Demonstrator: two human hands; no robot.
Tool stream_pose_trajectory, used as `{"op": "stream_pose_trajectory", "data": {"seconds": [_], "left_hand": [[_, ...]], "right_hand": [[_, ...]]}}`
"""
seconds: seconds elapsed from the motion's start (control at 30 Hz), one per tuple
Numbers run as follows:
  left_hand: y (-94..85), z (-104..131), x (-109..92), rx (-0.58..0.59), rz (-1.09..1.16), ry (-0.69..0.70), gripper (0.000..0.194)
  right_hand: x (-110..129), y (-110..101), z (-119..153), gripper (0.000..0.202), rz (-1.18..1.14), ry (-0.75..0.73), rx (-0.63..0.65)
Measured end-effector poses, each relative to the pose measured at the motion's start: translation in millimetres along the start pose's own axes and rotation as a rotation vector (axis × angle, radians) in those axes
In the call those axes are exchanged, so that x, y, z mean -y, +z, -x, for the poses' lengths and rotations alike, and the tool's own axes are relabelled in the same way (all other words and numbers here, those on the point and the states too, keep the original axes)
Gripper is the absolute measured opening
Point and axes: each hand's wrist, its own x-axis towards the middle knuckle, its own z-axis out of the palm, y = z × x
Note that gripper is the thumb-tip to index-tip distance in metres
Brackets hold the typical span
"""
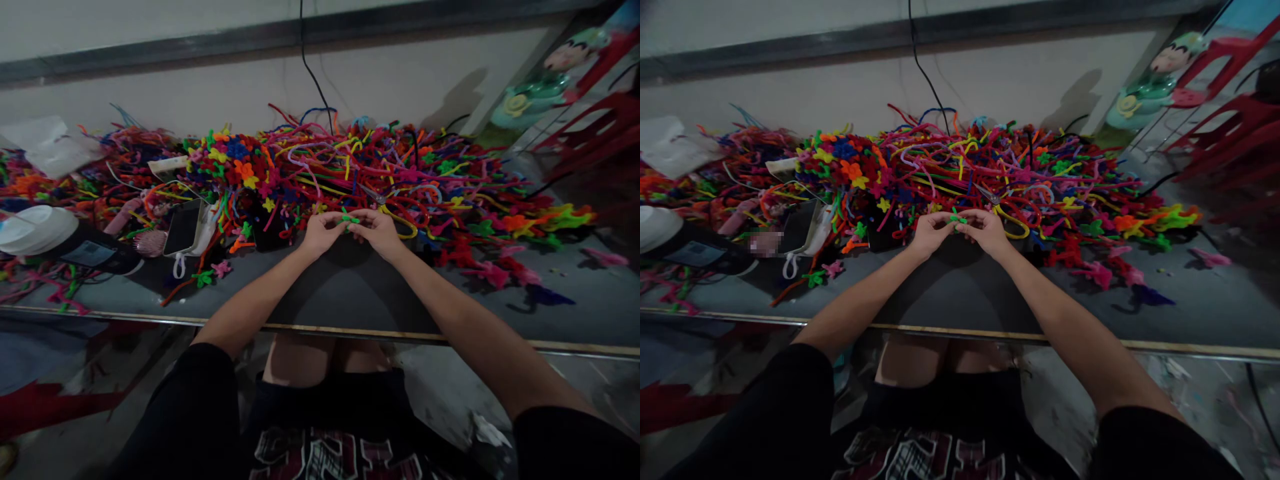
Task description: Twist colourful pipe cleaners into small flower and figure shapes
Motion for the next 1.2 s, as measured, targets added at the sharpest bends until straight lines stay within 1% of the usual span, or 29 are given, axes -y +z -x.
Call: {"op": "stream_pose_trajectory", "data": {"seconds": [0.07,0.1,0.17,0.23,0.3,0.37,0.43,0.53,0.7,0.87,0.93,1.0,1.07,1.13,1.2], "left_hand": [[1.8,1.1,-0.6,-0.048,-0.030,0.028,0.018],[3.0,1.3,-0.5,-0.095,-0.022,0.018,0.016],[5.6,1.2,-0.2,-0.201,0.038,-0.054,0.013],[8.0,0.5,-0.7,-0.265,0.139,-0.160,0.010],[9.9,0.2,-2.2,-0.271,0.232,-0.233,0.009],[12.0,0.8,-4.2,-0.263,0.274,-0.257,0.010],[14.5,2.4,-6.0,-0.257,0.280,-0.263,0.009],[18.3,4.8,-7.4,-0.249,0.299,-0.283,0.009],[20.7,5.9,-7.0,-0.236,0.287,-0.256,0.010],[21.8,7.1,-5.7,-0.253,0.285,-0.225,0.012],[22.3,7.6,-5.4,-0.256,0.270,-0.207,0.013],[22.1,7.5,-5.0,-0.258,0.262,-0.195,0.014],[20.6,6.2,-4.2,-0.242,0.257,-0.195,0.015],[17.7,3.8,-3.0,-0.204,0.248,-0.196,0.019],[14.1,1.2,-1.6,-0.168,0.241,-0.184,0.023]], "right_hand": [[-0.6,0.9,-0.1,0.042,0.022,-0.004,-0.009],[-0.3,1.5,0.2,0.042,0.035,-0.018,-0.037],[2.0,2.7,1.9,0.039,0.075,-0.092,-0.138],[5.7,3.5,4.7,0.033,0.153,-0.218,-0.246],[9.8,3.9,8.2,0.025,0.277,-0.347,-0.285],[13.1,4.3,11.4,0.019,0.410,-0.437,-0.276],[14.8,5.1,13.5,0.014,0.502,-0.491,-0.262],[14.8,6.4,14.3,0.008,0.548,-0.518,-0.253],[13.7,7.5,12.5,0.008,0.521,-0.473,-0.285],[14.4,10.5,11.5,0.009,0.470,-0.491,-0.304],[13.6,11.5,11.3,0.010,0.448,-0.489,-0.304],[11.8,10.9,10.4,0.010,0.403,-0.456,-0.294],[9.7,8.1,8.0,0.013,0.304,-0.358,-0.278],[7.8,3.0,4.3,0.022,0.134,-0.198,-0.239],[7.1,-2.9,0.0,0.033,-0.058,-0.038,-0.161]]}}
